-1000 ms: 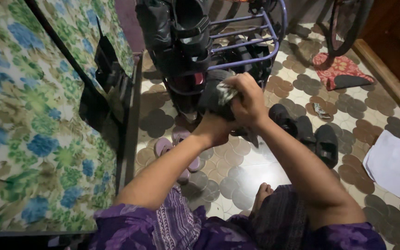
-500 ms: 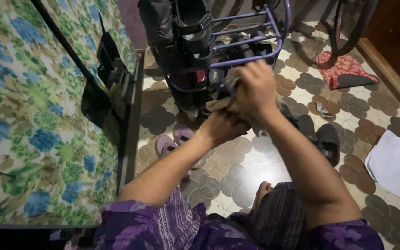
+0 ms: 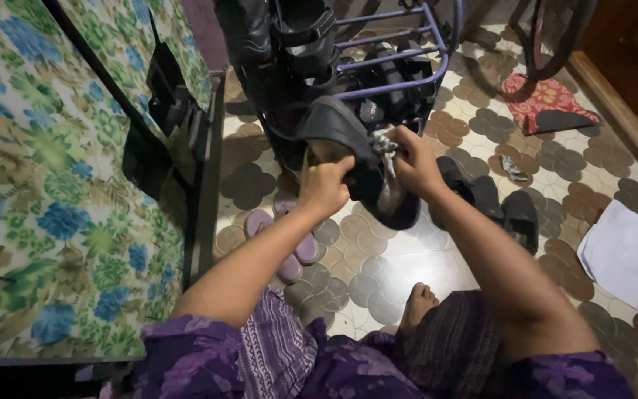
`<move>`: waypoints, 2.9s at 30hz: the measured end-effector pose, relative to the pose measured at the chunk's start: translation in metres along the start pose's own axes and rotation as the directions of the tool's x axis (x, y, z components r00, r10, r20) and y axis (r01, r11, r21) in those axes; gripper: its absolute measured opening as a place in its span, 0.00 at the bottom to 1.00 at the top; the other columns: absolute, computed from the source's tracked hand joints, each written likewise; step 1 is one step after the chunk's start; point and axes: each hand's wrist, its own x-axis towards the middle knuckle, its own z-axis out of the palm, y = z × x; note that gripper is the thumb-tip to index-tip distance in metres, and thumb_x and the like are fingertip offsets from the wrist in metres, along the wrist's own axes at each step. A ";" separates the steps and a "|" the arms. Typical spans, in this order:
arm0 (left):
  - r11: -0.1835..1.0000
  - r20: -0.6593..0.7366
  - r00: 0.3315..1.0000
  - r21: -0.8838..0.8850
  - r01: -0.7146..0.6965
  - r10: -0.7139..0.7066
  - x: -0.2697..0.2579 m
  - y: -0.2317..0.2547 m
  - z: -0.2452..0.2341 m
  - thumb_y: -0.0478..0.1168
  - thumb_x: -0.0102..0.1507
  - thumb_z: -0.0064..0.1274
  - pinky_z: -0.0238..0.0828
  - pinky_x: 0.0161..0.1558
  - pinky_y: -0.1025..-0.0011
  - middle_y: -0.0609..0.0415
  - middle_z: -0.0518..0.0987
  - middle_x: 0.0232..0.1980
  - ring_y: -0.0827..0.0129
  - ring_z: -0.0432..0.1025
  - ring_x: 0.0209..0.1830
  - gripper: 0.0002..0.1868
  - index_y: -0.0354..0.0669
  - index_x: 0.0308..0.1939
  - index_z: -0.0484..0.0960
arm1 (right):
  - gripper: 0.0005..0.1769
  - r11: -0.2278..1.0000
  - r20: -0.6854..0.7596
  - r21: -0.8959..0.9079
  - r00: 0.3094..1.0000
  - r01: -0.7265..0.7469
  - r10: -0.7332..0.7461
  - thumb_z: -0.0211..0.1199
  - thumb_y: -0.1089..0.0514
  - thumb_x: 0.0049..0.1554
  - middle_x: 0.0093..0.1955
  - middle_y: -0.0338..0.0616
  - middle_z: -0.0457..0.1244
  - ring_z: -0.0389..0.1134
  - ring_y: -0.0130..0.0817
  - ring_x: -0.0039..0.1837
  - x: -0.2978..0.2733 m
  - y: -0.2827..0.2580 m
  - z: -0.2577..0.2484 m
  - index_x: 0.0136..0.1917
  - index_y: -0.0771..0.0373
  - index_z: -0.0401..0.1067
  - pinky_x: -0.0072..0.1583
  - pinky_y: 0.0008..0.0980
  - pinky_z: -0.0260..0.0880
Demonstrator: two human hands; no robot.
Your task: The person sits on the floor and wipes various shoes and sandals with a cloth. They handle multiple pairs, including high heels, sandals, and slip-ons, cleaning them one at a time and placing them back on the floor or a nearby rack.
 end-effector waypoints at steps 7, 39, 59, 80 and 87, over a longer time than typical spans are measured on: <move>0.899 -0.051 0.899 -0.064 0.433 -0.436 0.003 -0.009 0.010 0.42 0.57 0.64 0.70 0.44 0.45 0.34 0.82 0.39 0.36 0.75 0.43 0.26 0.47 0.58 0.76 | 0.10 0.685 -0.087 -0.687 0.963 -0.243 0.255 0.60 0.63 0.55 0.47 0.58 0.67 0.68 0.62 0.50 0.004 -0.026 -0.018 0.52 0.61 0.70 0.50 0.58 0.66; -0.351 0.290 0.575 -0.936 0.005 -0.765 0.026 -0.037 0.014 0.31 0.63 0.52 0.81 0.49 0.53 0.42 0.81 0.53 0.50 0.79 0.47 0.14 0.32 0.53 0.77 | 0.22 0.966 0.603 -0.197 0.797 0.166 -0.014 0.61 0.63 0.48 0.49 0.57 0.66 0.68 0.59 0.51 -0.095 0.000 0.126 0.58 0.58 0.70 0.51 0.52 0.68; -0.277 0.382 -0.079 -0.498 0.822 -0.921 -0.110 -0.147 0.311 0.53 0.60 0.57 0.68 0.53 0.55 0.36 0.75 0.56 0.46 0.72 0.53 0.34 0.35 0.60 0.64 | 0.19 0.237 0.044 -0.880 0.425 -0.412 0.904 0.71 0.51 0.45 0.50 0.52 0.71 0.73 0.46 0.51 -0.145 0.243 -0.114 0.50 0.59 0.79 0.54 0.42 0.75; -0.258 0.567 0.341 -0.725 0.639 -0.750 -0.183 -0.136 0.363 0.35 0.65 0.52 0.73 0.37 0.72 0.55 0.80 0.41 0.71 0.74 0.34 0.17 0.44 0.58 0.76 | 0.27 0.431 0.376 -0.807 0.213 -0.403 0.902 0.73 0.56 0.40 0.53 0.49 0.70 0.74 0.43 0.54 -0.239 0.343 0.032 0.55 0.57 0.75 0.56 0.40 0.78; -0.343 0.722 0.343 -0.621 0.705 -0.601 -0.187 -0.103 0.401 0.38 0.65 0.49 0.75 0.44 0.72 0.54 0.82 0.47 0.70 0.77 0.41 0.16 0.42 0.57 0.77 | 0.23 0.798 0.817 -0.543 0.055 -0.261 0.574 0.71 0.57 0.40 0.51 0.49 0.71 0.73 0.47 0.54 -0.256 0.207 0.035 0.52 0.57 0.76 0.55 0.42 0.74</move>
